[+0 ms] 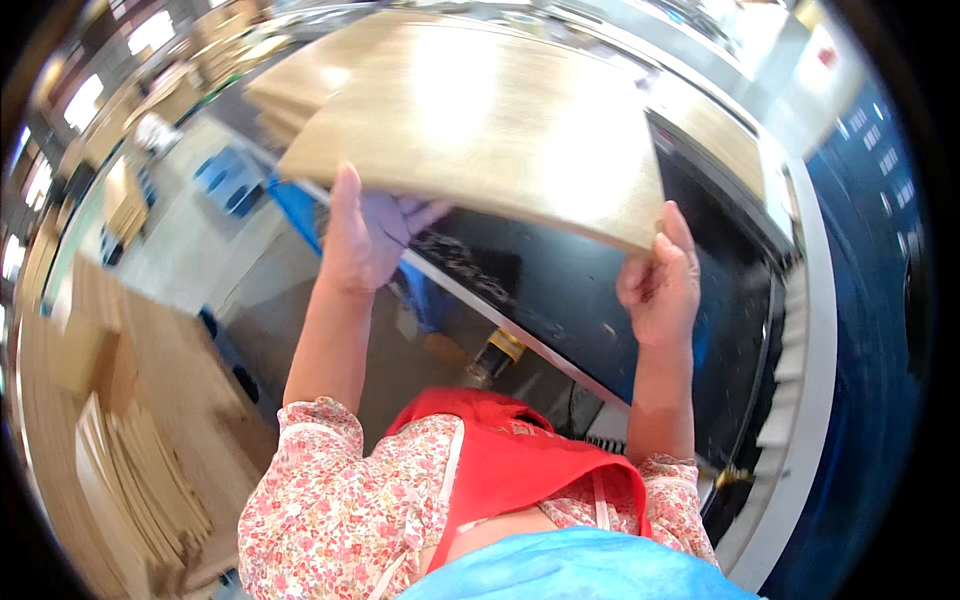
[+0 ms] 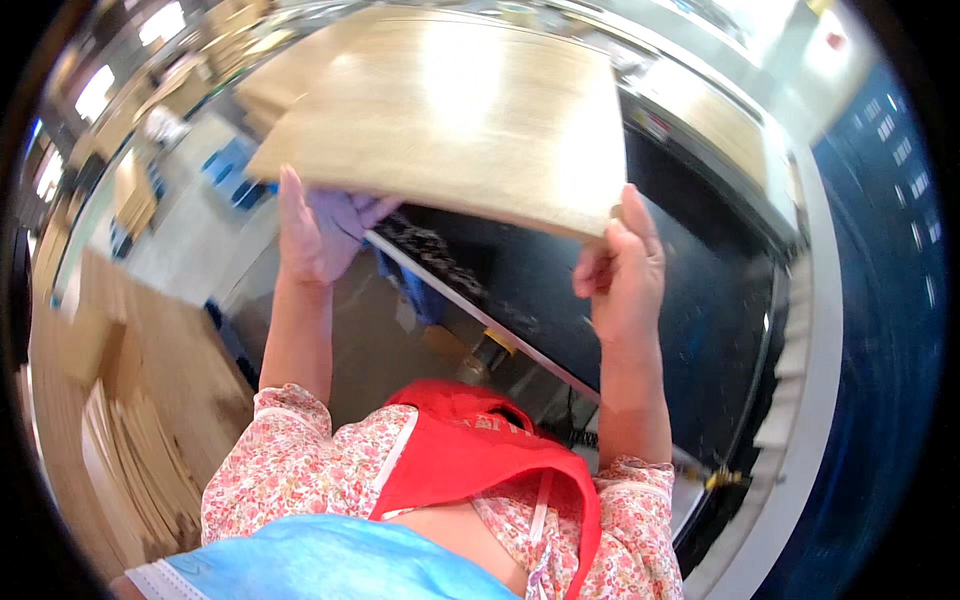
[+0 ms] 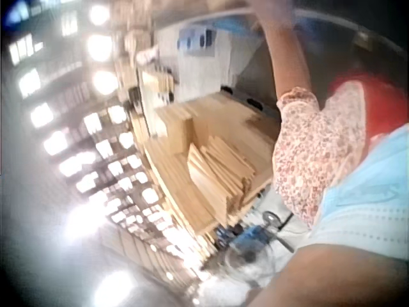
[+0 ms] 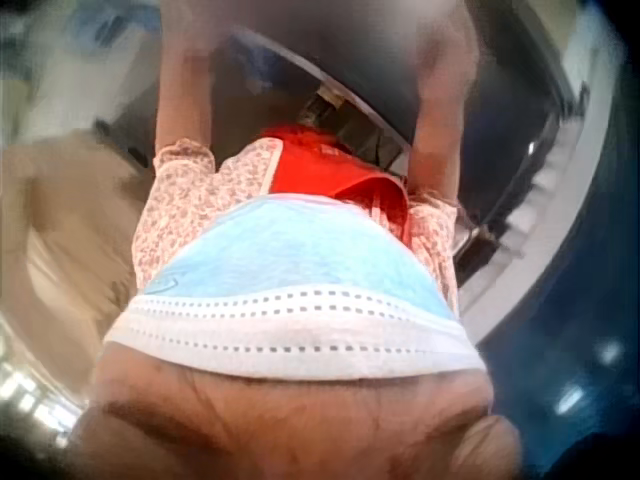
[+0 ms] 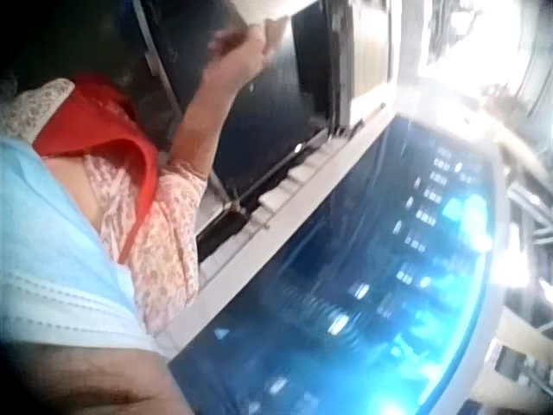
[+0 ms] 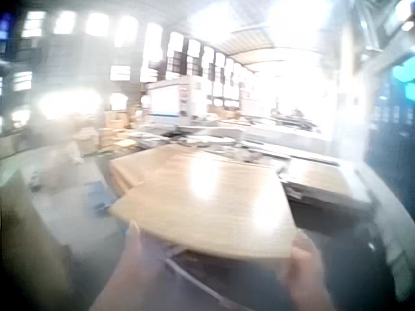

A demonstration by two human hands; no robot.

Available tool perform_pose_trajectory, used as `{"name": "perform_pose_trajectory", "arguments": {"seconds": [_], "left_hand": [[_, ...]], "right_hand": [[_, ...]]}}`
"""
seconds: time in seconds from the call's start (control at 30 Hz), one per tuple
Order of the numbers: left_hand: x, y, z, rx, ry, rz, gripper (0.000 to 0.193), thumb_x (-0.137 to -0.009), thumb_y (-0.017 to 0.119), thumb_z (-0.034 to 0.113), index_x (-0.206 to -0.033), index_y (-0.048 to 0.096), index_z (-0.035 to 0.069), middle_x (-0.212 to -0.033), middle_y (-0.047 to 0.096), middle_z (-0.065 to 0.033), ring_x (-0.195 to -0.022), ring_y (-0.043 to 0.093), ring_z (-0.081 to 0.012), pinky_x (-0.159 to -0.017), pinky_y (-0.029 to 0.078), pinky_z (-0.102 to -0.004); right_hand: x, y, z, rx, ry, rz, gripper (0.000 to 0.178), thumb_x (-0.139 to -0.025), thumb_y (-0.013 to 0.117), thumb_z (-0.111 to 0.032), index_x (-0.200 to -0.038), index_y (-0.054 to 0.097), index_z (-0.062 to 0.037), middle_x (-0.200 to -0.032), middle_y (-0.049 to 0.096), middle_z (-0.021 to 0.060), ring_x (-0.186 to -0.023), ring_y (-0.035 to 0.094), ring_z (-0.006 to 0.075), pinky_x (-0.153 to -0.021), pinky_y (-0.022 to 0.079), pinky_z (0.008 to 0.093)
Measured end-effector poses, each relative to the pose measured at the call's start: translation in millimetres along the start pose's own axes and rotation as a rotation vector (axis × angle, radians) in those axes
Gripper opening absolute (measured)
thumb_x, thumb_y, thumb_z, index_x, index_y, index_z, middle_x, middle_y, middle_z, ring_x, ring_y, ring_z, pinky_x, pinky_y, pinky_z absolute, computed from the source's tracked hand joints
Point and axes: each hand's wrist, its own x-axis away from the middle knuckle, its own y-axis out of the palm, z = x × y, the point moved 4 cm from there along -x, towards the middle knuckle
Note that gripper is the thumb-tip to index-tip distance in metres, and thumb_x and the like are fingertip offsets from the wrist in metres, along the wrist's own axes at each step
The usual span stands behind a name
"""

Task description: The person moves wooden panels from a stack to a processing machine and then onto a collection rack by hand.

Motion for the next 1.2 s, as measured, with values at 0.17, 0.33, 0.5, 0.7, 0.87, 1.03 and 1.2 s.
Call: {"name": "perform_pose_trajectory", "arguments": {"seconds": [0.17, 0.33, 0.5, 0.7, 0.87, 1.03, 1.2], "left_hand": [[-2.3, 37.4, -42.4, -0.051, -0.053, 0.111, 0.034, -0.088, 0.054, 0.015, -0.119, 0.048, 0.002, -0.109, 0.058, -0.0122, -0.1, 0.058, -0.0214, -0.088, 0.046, -0.0376], [10.5, 61.7, -112.2, -0.258, -0.085, 0.22, 0.035, -0.081, 0.059, 0.004, -0.115, 0.048, 0.001, -0.105, 0.055, -0.0073, -0.093, 0.057, -0.0178, -0.083, 0.047, -0.0332], [8.5, 42.6, -195.9, -0.333, -0.341, 0.148, 0.037, -0.088, 0.058, 0.02, -0.116, 0.048, -0.002, -0.094, 0.062, -0.0102, -0.076, 0.062, -0.0205, -0.065, 0.051, -0.0303], [37.1, 41.5, -208.9, -1.244, -0.576, -0.74, 0.033, -0.087, 0.065, 0.025, -0.108, 0.06, -0.001, -0.093, 0.067, -0.0154, -0.066, 0.064, -0.0188, -0.06, 0.052, -0.0255], [10.9, 32.4, -217.7, -1.747, 0.195, -0.656, 0.06, -0.069, 0.078, 0.032, -0.121, 0.058, 0.01, -0.128, 0.047, -0.0248, -0.12, 0.044, -0.0391, -0.099, 0.037, -0.0446], [-10.9, 46.3, -272.7, -1.631, 0.23, -0.801, 0.062, -0.068, 0.077, 0.039, -0.123, 0.057, 0.017, -0.133, 0.042, -0.0256, -0.125, 0.039, -0.0409, -0.103, 0.029, -0.0512], [-34.3, 87.8, -328.0, -1.779, 0.256, -0.876, 0.054, -0.082, 0.063, 0.045, -0.13, 0.053, 0.022, -0.139, 0.036, -0.024, -0.131, 0.033, -0.0381, -0.106, 0.023, -0.0541]], "right_hand": [[41.7, -67.3, 13.8, 0.005, 0.073, 0.047, 0.044, -0.094, 0.035, -0.014, -0.136, 0.041, -0.0022, -0.067, 0.057, 0.0058, -0.051, 0.053, 0.0072, -0.046, 0.046, 0.0184], [70.0, -137.8, 15.6, 1.546, -0.036, 0.341, 0.05, -0.086, 0.058, -0.024, -0.127, 0.048, 0.0027, -0.089, 0.063, 0.0185, -0.078, 0.063, 0.0338, -0.069, 0.051, 0.042], [75.0, -107.7, 32.9, 1.445, -0.321, -0.043, 0.053, -0.086, 0.058, -0.041, -0.119, 0.055, 0.0004, -0.128, 0.051, 0.0206, -0.124, 0.044, 0.0338, -0.104, 0.031, 0.049], [68.8, -178.1, 74.3, 1.749, -0.004, 0.01, 0.065, -0.082, 0.053, -0.06, -0.125, 0.055, -0.0108, -0.144, 0.036, 0.0109, -0.137, 0.026, 0.0299, -0.108, 0.016, 0.0592], [66.2, -201.8, 72.7, 1.896, 0.045, 0.054, 0.064, -0.082, 0.053, -0.059, -0.124, 0.056, -0.0117, -0.144, 0.037, 0.0046, -0.136, 0.028, 0.0264, -0.108, 0.017, 0.0586], [57.5, -245.1, 67.0, 1.949, 0.109, 0.204, 0.063, -0.082, 0.053, -0.056, -0.128, 0.054, -0.0126, -0.145, 0.036, 0.0012, -0.136, 0.029, 0.0251, -0.108, 0.018, 0.0587], [41.6, -300.5, 53.9, 1.976, 0.18, 0.319, 0.064, -0.083, 0.053, -0.056, -0.13, 0.052, -0.0131, -0.146, 0.036, -0.0001, -0.136, 0.028, 0.0256, -0.108, 0.017, 0.0589]]}}
